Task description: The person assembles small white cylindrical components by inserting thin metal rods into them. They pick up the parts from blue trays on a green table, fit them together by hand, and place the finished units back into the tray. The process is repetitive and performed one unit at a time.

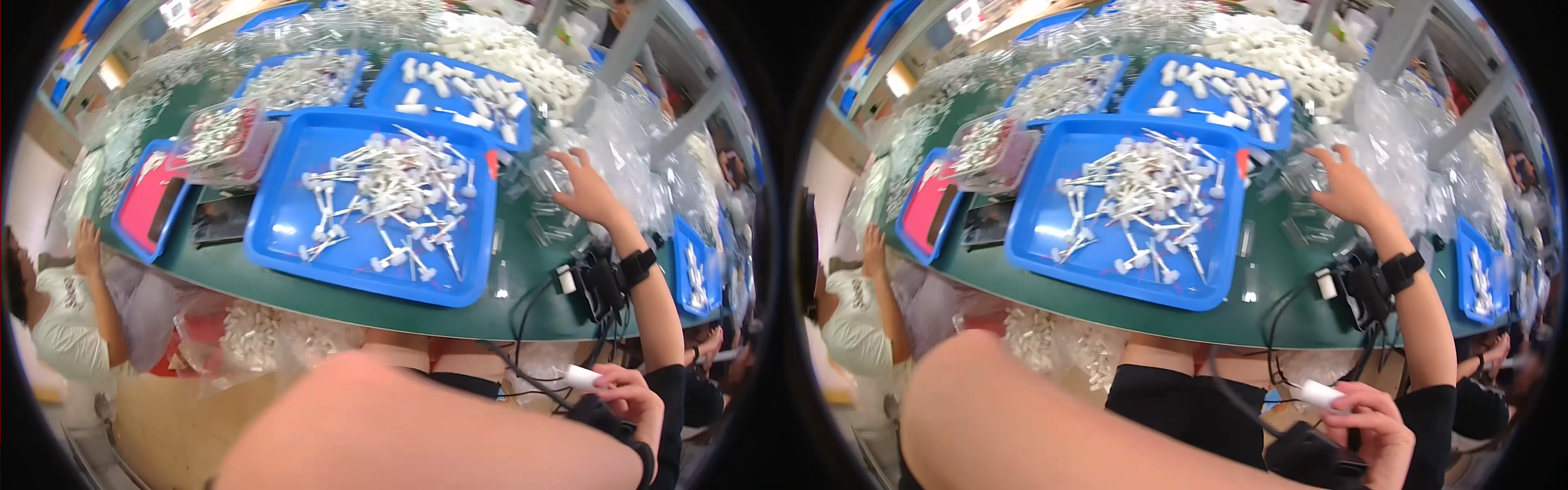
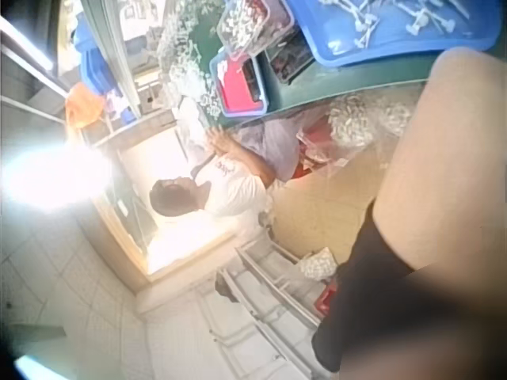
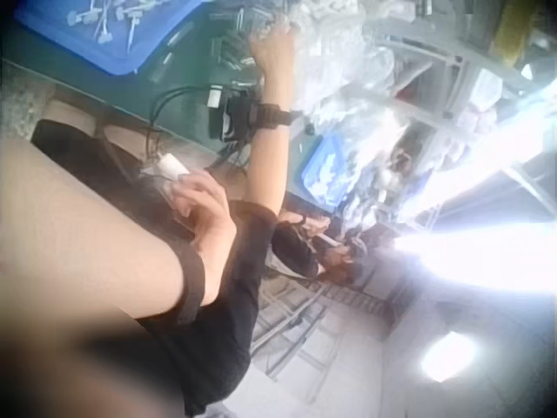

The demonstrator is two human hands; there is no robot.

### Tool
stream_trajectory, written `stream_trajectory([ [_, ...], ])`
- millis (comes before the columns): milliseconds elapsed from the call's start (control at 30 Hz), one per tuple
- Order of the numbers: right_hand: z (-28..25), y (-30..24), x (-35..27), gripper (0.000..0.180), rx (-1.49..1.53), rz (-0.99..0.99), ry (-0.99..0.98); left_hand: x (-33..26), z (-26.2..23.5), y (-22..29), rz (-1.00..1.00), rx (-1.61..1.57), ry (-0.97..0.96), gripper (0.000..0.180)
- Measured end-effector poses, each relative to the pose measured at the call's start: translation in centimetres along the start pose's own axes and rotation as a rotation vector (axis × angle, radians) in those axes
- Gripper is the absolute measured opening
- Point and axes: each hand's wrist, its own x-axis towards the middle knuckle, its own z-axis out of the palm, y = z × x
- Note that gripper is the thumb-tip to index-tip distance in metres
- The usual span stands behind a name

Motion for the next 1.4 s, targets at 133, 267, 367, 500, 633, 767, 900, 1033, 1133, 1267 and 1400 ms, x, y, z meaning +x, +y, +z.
stream_trajectory([
  [133,0.2,1.4,-0.1,0.066,0.088,0.039,-0.008,1.1,-1.5,-0.3,0.035,-0.018,0.014,0.017],
  [267,0.7,2.3,0.0,0.064,0.203,0.027,0.012,2.2,-2.3,-0.6,0.058,-0.070,0.017,0.020],
  [367,0.6,1.7,0.7,0.065,0.233,0.018,-0.052,2.7,-2.3,-0.9,0.054,-0.072,-0.014,0.022],
  [500,1.0,0.3,0.9,0.067,0.214,0.026,-0.052,3.6,-3.0,-0.5,0.068,-0.025,-0.056,0.025],
  [633,0.9,0.2,0.8,0.064,0.210,0.018,-0.075,4.3,-3.3,0.4,0.110,0.030,-0.105,0.028],
  [767,0.4,-0.7,1.5,0.061,0.106,0.108,-0.119,4.6,-4.2,1.0,0.178,0.076,-0.173,0.031],
  [900,-0.9,-1.3,2.9,0.060,-0.046,0.162,-0.195,4.9,-4.1,1.0,0.318,-0.079,-0.164,0.034],
  [1033,-3.1,-0.2,3.8,0.058,-0.073,0.209,-0.254,3.4,9.3,-7.1,0.723,-1.323,0.662,0.028],
  [1133,-4.1,0.9,3.7,0.058,-0.043,0.238,-0.237,1.0,18.3,-7.8,0.533,-1.809,0.799,0.034],
  [1267,-5.0,0.0,3.1,0.047,0.119,0.056,-0.113,-4.8,26.6,-3.7,-0.200,-2.704,0.721,0.027],
  [1400,-2.6,-4.4,0.1,0.036,0.146,-0.407,-0.115,-5.0,29.6,-1.8,-0.407,-2.759,0.716,0.031],
])
